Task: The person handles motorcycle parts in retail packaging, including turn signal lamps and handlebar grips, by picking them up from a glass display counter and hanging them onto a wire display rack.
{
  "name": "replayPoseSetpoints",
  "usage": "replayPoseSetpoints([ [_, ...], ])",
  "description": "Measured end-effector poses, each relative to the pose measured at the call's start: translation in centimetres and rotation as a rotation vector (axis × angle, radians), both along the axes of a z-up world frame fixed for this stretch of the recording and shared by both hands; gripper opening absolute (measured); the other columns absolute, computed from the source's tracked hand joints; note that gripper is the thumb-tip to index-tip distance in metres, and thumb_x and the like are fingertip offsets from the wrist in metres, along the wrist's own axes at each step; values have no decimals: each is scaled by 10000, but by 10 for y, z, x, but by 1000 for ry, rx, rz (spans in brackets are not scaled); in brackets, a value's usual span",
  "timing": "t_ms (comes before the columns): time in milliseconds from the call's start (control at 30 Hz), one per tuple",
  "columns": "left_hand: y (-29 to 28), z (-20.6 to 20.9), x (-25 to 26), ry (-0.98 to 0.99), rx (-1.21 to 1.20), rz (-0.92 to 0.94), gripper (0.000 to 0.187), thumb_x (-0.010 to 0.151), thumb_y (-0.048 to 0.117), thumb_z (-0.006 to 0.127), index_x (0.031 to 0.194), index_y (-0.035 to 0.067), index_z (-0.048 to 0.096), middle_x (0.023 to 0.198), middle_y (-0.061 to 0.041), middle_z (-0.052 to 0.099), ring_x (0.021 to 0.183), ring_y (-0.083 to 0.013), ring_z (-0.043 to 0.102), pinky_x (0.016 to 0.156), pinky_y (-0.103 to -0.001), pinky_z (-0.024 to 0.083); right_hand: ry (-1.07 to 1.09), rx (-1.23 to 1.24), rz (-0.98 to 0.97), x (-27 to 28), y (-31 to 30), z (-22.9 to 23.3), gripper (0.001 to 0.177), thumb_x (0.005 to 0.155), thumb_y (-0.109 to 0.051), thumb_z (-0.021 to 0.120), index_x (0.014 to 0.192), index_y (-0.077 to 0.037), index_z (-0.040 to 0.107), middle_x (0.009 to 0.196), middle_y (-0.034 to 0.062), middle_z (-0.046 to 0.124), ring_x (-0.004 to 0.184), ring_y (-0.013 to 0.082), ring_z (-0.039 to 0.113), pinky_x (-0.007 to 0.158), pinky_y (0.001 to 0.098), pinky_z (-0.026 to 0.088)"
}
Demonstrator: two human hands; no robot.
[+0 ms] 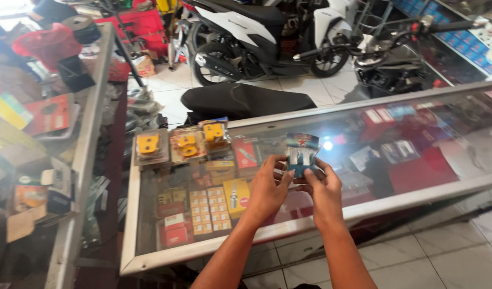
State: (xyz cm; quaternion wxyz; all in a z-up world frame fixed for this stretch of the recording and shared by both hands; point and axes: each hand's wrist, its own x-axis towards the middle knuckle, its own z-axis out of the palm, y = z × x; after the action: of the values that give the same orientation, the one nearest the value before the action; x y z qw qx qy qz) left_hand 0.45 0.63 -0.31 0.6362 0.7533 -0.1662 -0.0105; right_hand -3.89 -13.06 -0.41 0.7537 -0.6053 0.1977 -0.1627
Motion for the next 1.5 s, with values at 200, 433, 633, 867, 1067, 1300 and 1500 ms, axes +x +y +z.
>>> replayPoseSetpoints([
  [200, 28, -17, 35, 147, -70, 169, 375, 894, 153, 731, 1216, 12, 601, 1027, -147, 748, 870, -236, 757, 736, -364, 615, 46, -165, 185, 60, 14, -29, 505, 919, -76, 662, 1399, 1, 526, 1134, 121, 702, 927, 199, 694, 750, 360, 563],
  [433, 42, -30, 79, 168, 83, 404, 420, 831, 142, 780, 1219, 49, 647, 1025, -105, 770, 895, -215, 760, 794, -352, 586, 76, -950, 382, 108, 23, -33, 581, 826, -265, 801, 1312, -48, 568, 1109, 165, 740, 1058, 316, 731, 898, 404, 559],
  [633, 39, -31, 89, 223, 236, 458, 297, 824, 198, 799, 1101, 90, 784, 985, -106, 794, 930, -248, 762, 850, -364, 558, 111, -1239, 443, 121, 23, -31, 541, 826, -307, 819, 1188, -13, 547, 1136, 203, 677, 1093, 408, 645, 892, 504, 519],
  [867, 35, -40, 94, 206, 303, 544, 304, 830, 269, 811, 1078, 94, 791, 968, -105, 797, 909, -259, 769, 821, -374, 571, 66, -1355, 423, 131, 23, -44, 477, 822, -258, 815, 1073, 1, 503, 1063, 222, 681, 1042, 424, 665, 851, 511, 538],
  [1067, 30, -51, 93, 57, 338, 509, 417, 874, 169, 747, 1272, 53, 694, 999, -129, 782, 879, -264, 775, 835, -378, 581, 36, -1277, 430, 152, 23, -50, 480, 846, -252, 800, 1125, -11, 493, 1043, 228, 692, 972, 434, 694, 799, 527, 547],
  [1300, 21, -67, 87, -186, 367, 466, 526, 869, 29, 692, 1360, -90, 549, 1367, -272, 589, 1200, -436, 609, 1015, -463, 486, 99, -1211, 378, 179, 32, -59, 483, 847, -299, 771, 1196, -66, 531, 1025, 186, 738, 960, 403, 715, 803, 534, 544],
  [1500, 23, -68, 89, -237, 439, 399, 574, 820, -4, 682, 1364, -96, 527, 1521, -317, 406, 1297, -484, 519, 1068, -475, 450, 206, -1234, 341, 187, 35, -63, 475, 835, -444, 769, 1114, -104, 588, 935, 143, 760, 911, 384, 734, 775, 523, 550],
])
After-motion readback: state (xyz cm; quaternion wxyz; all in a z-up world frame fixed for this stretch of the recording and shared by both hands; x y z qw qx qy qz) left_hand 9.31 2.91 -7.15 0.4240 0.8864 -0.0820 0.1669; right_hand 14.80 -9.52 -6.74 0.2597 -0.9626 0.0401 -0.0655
